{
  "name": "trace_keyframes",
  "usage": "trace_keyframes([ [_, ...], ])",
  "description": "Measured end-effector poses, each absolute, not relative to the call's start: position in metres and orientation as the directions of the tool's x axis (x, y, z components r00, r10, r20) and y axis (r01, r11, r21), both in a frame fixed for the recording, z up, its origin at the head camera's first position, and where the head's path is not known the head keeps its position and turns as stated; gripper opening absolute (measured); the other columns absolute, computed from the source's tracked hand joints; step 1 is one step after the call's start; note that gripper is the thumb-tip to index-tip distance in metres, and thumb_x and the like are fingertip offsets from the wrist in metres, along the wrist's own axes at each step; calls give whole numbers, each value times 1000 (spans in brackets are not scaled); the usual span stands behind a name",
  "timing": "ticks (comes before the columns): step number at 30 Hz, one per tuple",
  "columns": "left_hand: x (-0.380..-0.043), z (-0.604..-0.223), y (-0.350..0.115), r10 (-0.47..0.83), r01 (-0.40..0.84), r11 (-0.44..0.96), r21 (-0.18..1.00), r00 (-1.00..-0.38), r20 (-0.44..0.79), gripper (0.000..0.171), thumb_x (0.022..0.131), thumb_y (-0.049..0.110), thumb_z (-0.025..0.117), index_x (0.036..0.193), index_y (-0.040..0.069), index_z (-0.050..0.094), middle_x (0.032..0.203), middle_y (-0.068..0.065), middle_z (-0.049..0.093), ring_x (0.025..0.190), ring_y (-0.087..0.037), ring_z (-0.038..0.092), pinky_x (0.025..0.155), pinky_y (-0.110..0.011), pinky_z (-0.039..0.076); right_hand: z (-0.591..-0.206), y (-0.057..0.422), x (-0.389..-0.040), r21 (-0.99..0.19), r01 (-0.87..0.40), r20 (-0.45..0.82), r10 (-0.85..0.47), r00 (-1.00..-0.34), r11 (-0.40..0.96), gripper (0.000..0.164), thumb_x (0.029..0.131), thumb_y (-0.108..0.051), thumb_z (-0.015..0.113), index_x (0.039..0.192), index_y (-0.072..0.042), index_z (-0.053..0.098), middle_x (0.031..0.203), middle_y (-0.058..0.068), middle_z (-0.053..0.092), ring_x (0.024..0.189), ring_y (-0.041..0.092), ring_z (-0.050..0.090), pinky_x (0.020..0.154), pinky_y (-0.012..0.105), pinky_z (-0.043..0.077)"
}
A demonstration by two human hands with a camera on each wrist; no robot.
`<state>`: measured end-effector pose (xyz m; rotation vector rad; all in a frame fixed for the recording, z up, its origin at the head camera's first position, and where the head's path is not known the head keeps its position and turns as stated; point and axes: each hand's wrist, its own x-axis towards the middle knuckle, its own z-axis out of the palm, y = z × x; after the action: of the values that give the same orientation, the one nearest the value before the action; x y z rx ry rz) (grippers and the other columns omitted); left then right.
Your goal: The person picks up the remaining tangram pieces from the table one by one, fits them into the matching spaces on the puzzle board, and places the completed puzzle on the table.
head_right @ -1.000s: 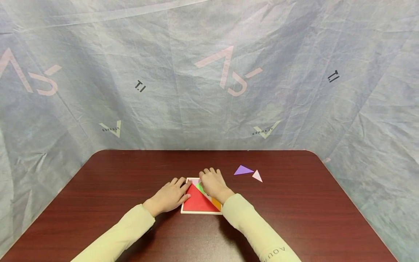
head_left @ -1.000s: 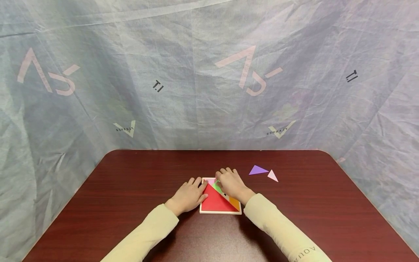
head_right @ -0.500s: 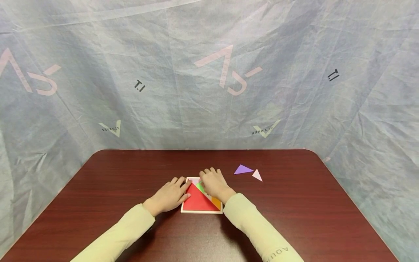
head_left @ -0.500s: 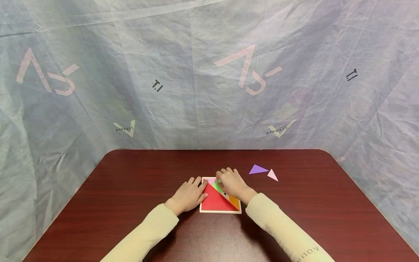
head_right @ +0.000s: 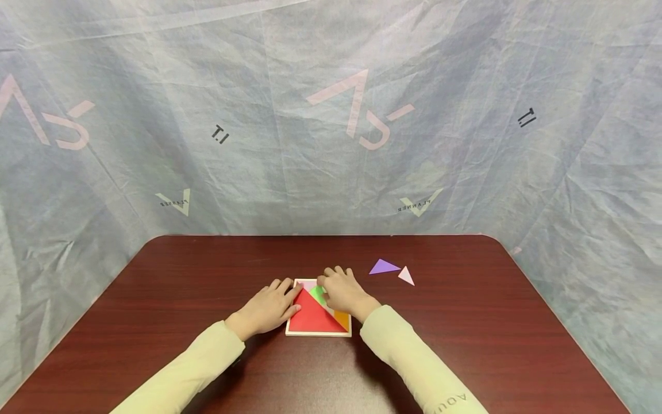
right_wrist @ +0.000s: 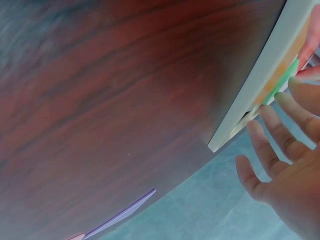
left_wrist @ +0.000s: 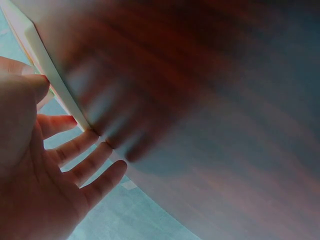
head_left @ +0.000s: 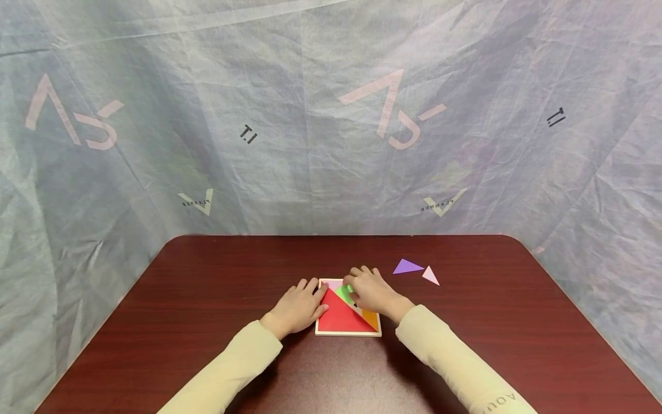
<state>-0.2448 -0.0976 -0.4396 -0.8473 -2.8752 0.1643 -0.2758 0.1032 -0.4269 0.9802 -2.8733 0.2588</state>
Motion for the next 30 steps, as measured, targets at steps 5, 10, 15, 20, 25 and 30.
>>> trace_keyframes([
  [5, -245, -440, -98, 545, 529, 836, -148, -832, 106, 49, 94, 42, 43, 133, 11, 48, 125, -12, 46, 106, -27, 47, 84, -39, 46, -425, 107, -276, -151, -621, 107, -611, -784, 769, 26, 78, -14, 69, 104, -13, 65, 100, 0, 56, 94, 22, 48, 81, 45, 37],
  [10, -246, -440, -97, 546, 529, 835, -149, -831, 108, 49, 94, 41, 44, 133, 11, 48, 125, -12, 46, 107, -27, 47, 84, -39, 46, -425, 108, -276, -160, -626, 98, -619, -779, 763, 28, 78, -14, 71, 105, -13, 65, 101, 0, 56, 96, 22, 48, 81, 44, 36],
  [15, -246, -441, -97, 544, 529, 837, -143, -833, 104, 49, 94, 41, 43, 133, 11, 47, 125, -12, 46, 107, -27, 47, 84, -40, 46, -425, 107, -275, -160, -636, 107, -627, -772, 755, 27, 78, -14, 71, 104, -13, 65, 100, 1, 55, 95, 23, 48, 80, 44, 37],
  [20, -246, -441, -97, 542, 527, 838, -141, -834, 104, 49, 94, 41, 43, 133, 11, 47, 125, -12, 46, 106, -27, 47, 84, -40, 46, -425, 107, -276, -153, -639, 115, -629, -769, 754, 27, 78, -14, 71, 104, -13, 65, 98, 0, 55, 93, 21, 47, 78, 42, 36],
  [25, -247, -442, -97, 544, 527, 837, -150, -832, 112, 49, 94, 42, 43, 132, 12, 48, 124, -11, 47, 105, -26, 48, 83, -39, 46, -425, 107, -275, -157, -638, 114, -627, -770, 754, 28, 77, -14, 71, 104, -13, 64, 100, 0, 56, 94, 20, 48, 78, 42, 37],
  [30, -247, -443, -97, 546, 528, 836, -153, -829, 120, 49, 94, 42, 44, 132, 11, 49, 123, -11, 48, 104, -26, 48, 82, -39, 46, -425, 107, -275, -164, -636, 115, -626, -771, 754, 28, 77, -16, 72, 104, -13, 64, 101, 1, 56, 94, 20, 48, 78, 42, 37],
])
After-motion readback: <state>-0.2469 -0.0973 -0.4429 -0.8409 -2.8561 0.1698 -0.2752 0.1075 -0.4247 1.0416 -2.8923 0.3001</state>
